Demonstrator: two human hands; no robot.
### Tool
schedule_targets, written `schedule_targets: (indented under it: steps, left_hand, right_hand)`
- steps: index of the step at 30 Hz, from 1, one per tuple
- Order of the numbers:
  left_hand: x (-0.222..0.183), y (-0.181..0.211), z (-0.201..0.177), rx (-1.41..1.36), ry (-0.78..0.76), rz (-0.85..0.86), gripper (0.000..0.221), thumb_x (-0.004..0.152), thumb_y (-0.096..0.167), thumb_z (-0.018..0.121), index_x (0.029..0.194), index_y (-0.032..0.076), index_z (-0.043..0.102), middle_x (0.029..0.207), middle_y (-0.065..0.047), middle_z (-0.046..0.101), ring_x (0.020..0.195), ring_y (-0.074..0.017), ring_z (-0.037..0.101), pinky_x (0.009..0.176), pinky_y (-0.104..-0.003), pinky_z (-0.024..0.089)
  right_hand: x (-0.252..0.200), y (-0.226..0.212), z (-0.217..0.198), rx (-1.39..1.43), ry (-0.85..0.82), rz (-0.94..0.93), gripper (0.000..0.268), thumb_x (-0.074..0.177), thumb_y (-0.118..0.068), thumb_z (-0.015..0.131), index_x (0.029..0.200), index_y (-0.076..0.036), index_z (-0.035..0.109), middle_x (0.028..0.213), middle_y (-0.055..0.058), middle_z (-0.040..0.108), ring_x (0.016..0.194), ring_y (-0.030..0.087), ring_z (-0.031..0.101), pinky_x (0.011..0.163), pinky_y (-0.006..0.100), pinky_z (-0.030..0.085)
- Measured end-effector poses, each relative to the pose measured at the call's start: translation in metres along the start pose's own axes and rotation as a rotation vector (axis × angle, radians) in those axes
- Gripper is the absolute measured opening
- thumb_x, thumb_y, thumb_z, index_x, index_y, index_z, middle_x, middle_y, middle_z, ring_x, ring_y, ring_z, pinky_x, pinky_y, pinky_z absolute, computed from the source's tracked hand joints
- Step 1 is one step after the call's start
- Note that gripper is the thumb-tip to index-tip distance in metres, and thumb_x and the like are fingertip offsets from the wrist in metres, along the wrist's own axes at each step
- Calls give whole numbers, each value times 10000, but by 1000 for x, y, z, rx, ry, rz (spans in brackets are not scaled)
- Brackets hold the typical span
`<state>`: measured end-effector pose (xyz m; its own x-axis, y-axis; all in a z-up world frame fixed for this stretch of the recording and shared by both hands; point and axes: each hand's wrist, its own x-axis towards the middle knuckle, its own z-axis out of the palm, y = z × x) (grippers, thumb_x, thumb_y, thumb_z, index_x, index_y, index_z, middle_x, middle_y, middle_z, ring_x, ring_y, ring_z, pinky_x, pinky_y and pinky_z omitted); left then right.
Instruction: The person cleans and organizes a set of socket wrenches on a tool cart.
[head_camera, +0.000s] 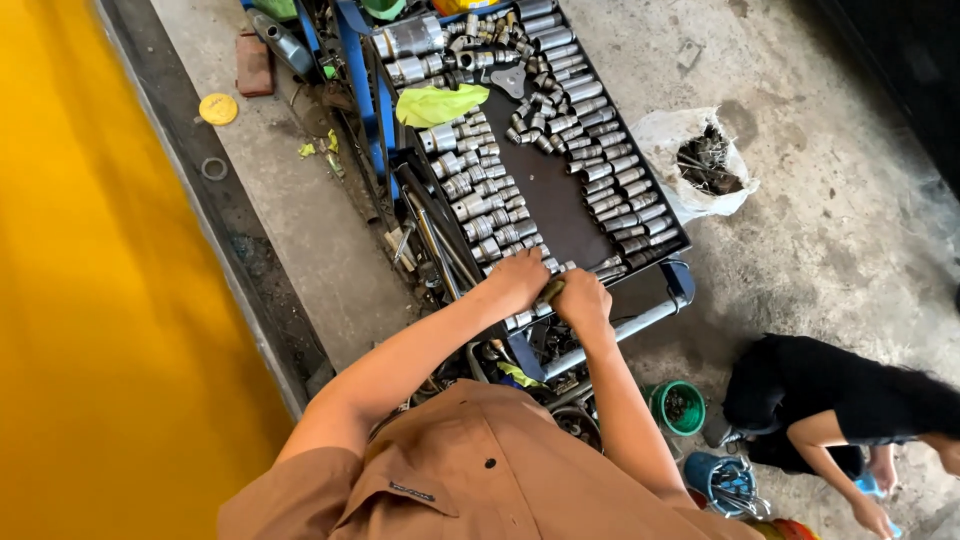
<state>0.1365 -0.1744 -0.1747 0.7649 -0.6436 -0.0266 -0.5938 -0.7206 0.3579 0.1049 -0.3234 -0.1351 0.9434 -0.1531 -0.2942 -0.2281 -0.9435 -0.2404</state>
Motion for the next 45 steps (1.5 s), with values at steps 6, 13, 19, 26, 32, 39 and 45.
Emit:
schedule_targets:
  steps: [6, 13, 19, 26, 32, 39, 45]
  left_hand:
    - [-15, -8, -20, -27, 16, 12, 189, 830, 44, 652, 985, 4, 754, 1164, -215, 604, 1101, -375, 635, 831, -452, 582]
    - [-35, -13, -65, -311, 120, 44, 359, 748, 73, 795, 1079, -26, 697, 1127, -212, 596, 1015, -375, 641, 875, -447, 552]
    - [-72, -27, -111, -606, 402, 84, 310, 836, 163, 883, 993, -12, 681, 972, -171, 691, 936, -303, 660, 832, -390, 542]
    - [-155, -72, -99, -1474, 689, -176, 215, 959, 83, 770, 1131, 4, 668, 1080, -61, 731, 983, -93, 696, 869, -277, 588]
    - [-231, -73, -115, -1493, 1014, -331, 252, 925, 67, 799, 1134, -15, 685, 1098, -96, 761, 984, -124, 705, 869, -285, 584]
    - [-286, -46, -119, -1511, 1310, -526, 344, 893, 119, 801, 1187, -16, 685, 1058, -91, 771, 935, -128, 726, 847, -275, 593]
    - [-276, -46, -75, -1534, 1570, -531, 346, 1037, 302, 631, 1171, -5, 719, 990, -42, 746, 869, -100, 696, 802, -287, 592]
  right_hand:
    - [13, 17, 0, 103, -41, -201, 314, 723, -179, 786, 1035, -150, 808, 989, 173, 764, 968, 374, 731, 868, 451, 572]
    - [20, 31, -23, 419, -64, -376, 438, 721, -63, 709, 1157, -28, 696, 1025, 182, 751, 946, 283, 726, 850, 396, 555]
    - [-19, -50, -53, 886, 45, -645, 384, 896, -77, 582, 1274, -7, 574, 1171, 157, 616, 1078, 260, 609, 970, 346, 490]
    - [-72, -154, -47, 751, 231, -992, 522, 898, -79, 639, 1402, -10, 526, 1386, 204, 498, 1307, 390, 530, 1145, 448, 416]
    - [-104, -213, -28, 712, 169, -1178, 709, 858, 22, 745, 1502, -26, 455, 1506, 220, 481, 1358, 391, 546, 1091, 422, 496]
    - [-110, -238, 4, 835, 100, -1283, 544, 803, 108, 755, 1315, -65, 695, 1305, 125, 711, 1164, 268, 737, 964, 310, 595]
    - [-128, -260, 0, 877, -6, -1353, 491, 835, 51, 684, 1318, -32, 665, 1386, 155, 643, 1278, 313, 666, 1081, 369, 542]
